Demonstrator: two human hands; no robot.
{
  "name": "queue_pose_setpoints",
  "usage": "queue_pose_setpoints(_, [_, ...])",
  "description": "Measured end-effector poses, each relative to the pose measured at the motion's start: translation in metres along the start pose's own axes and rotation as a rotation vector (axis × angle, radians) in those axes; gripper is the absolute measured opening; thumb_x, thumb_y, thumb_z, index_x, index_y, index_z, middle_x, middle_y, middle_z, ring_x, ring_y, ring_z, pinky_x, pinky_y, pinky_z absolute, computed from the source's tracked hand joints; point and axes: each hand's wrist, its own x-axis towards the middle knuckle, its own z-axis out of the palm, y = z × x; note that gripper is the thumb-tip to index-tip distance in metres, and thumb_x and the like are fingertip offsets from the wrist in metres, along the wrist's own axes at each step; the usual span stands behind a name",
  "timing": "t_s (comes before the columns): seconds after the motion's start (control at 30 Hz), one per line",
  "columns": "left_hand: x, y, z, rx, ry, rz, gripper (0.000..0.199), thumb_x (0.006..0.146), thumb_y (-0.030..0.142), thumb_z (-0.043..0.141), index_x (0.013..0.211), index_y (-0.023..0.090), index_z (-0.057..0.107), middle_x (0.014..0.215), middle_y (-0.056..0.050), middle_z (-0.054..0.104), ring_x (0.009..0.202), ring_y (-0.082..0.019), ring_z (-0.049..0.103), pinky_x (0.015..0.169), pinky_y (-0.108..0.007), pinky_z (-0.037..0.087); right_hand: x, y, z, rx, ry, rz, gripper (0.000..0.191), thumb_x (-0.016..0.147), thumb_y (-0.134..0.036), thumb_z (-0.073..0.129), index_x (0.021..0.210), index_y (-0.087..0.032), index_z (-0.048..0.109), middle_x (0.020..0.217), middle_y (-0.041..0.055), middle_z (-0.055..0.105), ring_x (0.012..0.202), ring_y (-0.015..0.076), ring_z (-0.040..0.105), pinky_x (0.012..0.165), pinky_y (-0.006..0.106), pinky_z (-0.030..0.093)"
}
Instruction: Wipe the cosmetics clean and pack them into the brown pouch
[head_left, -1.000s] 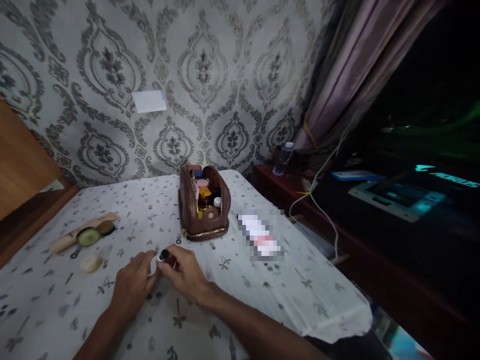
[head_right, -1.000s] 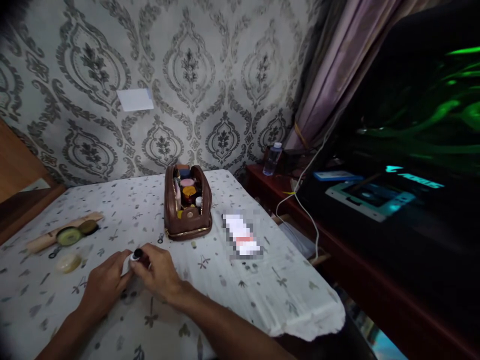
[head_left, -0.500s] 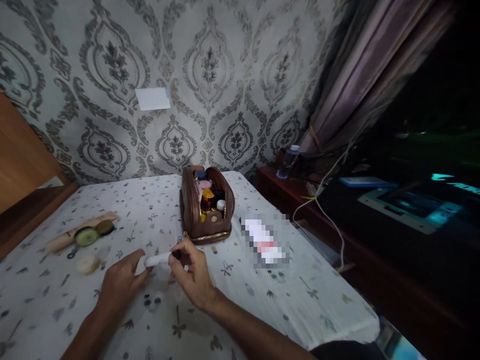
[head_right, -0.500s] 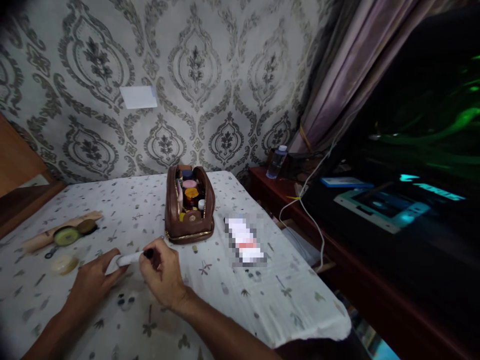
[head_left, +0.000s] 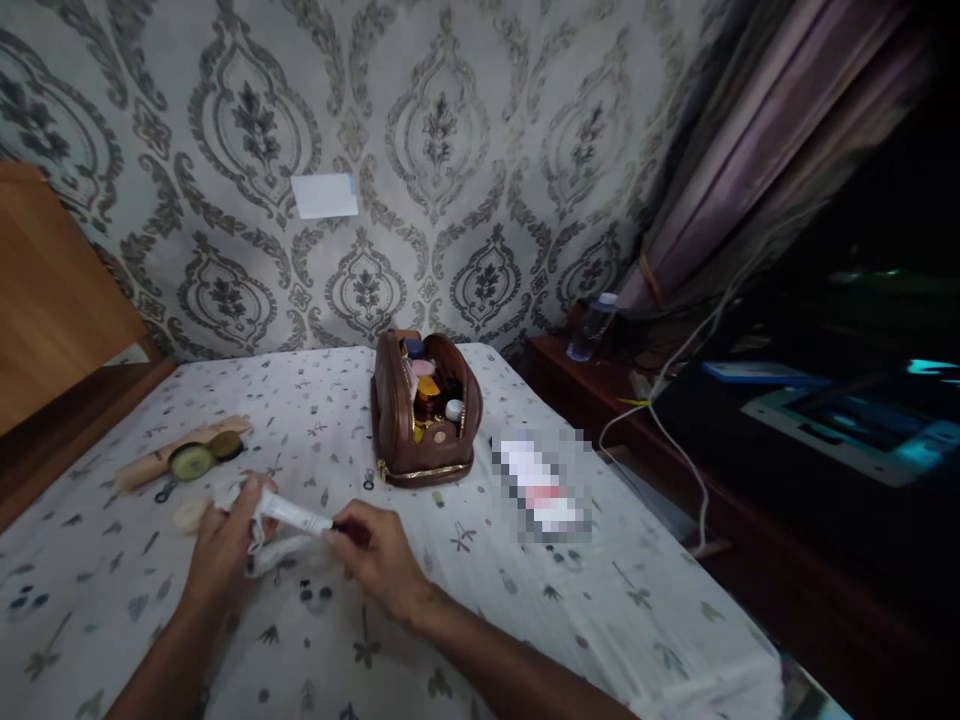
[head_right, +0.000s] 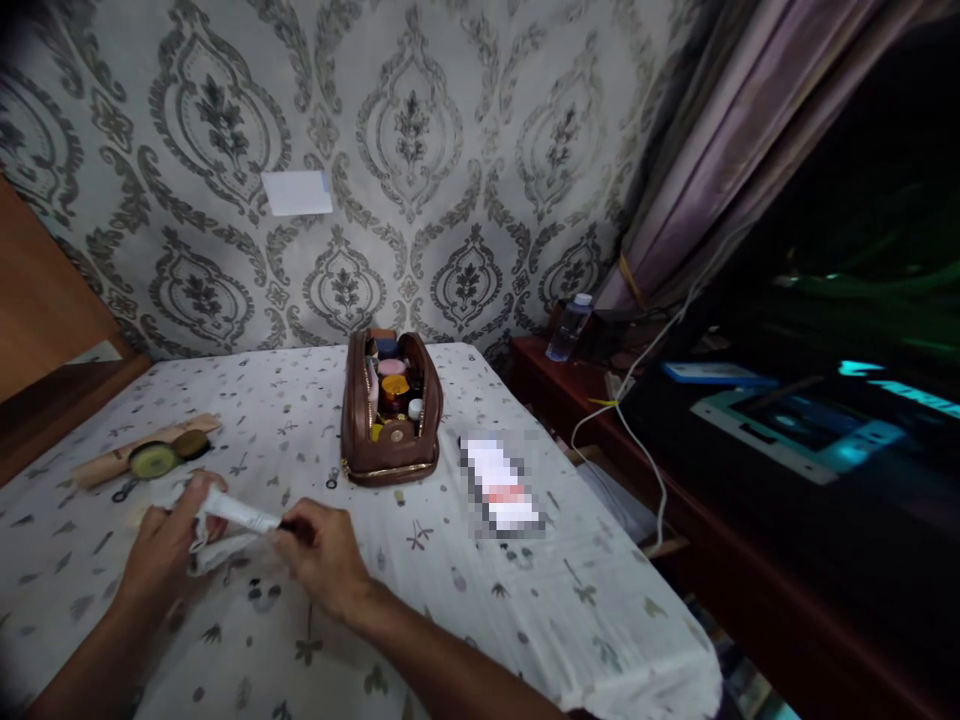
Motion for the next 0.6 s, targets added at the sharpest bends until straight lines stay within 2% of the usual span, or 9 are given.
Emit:
queue_pose_setpoints(0.13, [-0.004,-0.004,0.005,-0.005,-0.049,-0.07,0.053,0.077,0.072,0.054,0.083,0.019,0.06,0.044,0.007,0.042,0.038,-0.011,0.037,0.037,-0.022,0.029,-0.008,0.005,0.007,-0.126,-0.06,-0.03,0.019,0.082,-0.033,0.063,0.074,-0.019,0.053,0.059,-0.0062,0.05,0.051,0.0071,0.045,0.047,0.017,0.034])
queue_pose_setpoints(0.3, [-0.013,-0.016,0.019,0.013,-0.21,-0.043,0.056,0.069,0.067,0.067,0.095,0.018,0.063,0.054,0.004,0.055,0.047,-0.015,0.052,0.045,-0.025,0.042,-0.006,0.006,0.004,-0.086,-0.033,-0.024,0.027,0.086,-0.043,0.06,0.076,-0.02,0.051,0.061,-0.0058,0.049,0.052,0.0084,0.047,0.048,0.018,0.036])
queue_pose_setpoints(0.37, [-0.019,-0.017,0.026,-0.003,-0.303,-0.052,0.052,0.068,0.062,0.071,0.094,0.018,0.063,0.061,0.001,0.061,0.053,-0.017,0.057,0.047,-0.026,0.045,-0.005,0.006,0.002,-0.08,-0.033,-0.046,0.026,0.087,-0.044,0.058,0.078,-0.02,0.051,0.064,-0.0052,0.051,0.054,0.009,0.049,0.05,0.019,0.039])
queue_pose_setpoints(0.43, [-0.023,-0.016,0.03,-0.013,-0.374,-0.031,0.044,0.069,0.058,0.072,0.086,0.018,0.063,0.067,-0.001,0.064,0.061,-0.019,0.061,0.053,-0.027,0.049,-0.005,0.006,0.001,-0.127,-0.024,-0.081,0.021,0.087,-0.038,0.058,0.079,-0.02,0.052,0.066,-0.0047,0.052,0.057,0.0094,0.049,0.053,0.019,0.039])
queue_pose_setpoints(0.53, [-0.027,-0.009,0.034,-0.007,-0.32,0.031,0.042,0.065,0.056,0.075,0.07,0.017,0.061,0.066,-0.002,0.065,0.066,-0.019,0.061,0.062,-0.028,0.052,-0.006,0.004,0.001,-0.193,-0.039,-0.096,0.013,0.086,-0.03,0.058,0.079,-0.019,0.054,0.064,-0.0051,0.052,0.056,0.0091,0.047,0.054,0.019,0.037])
queue_pose_setpoints(0.6, [-0.027,-0.005,0.033,-0.009,-0.252,0.003,0.045,0.063,0.06,0.075,0.067,0.018,0.059,0.059,0.0,0.061,0.06,-0.017,0.058,0.056,-0.026,0.05,-0.007,0.002,0.002,-0.205,-0.08,-0.082,0.012,0.087,-0.027,0.056,0.079,-0.019,0.054,0.062,-0.0053,0.052,0.054,0.0087,0.047,0.053,0.019,0.036])
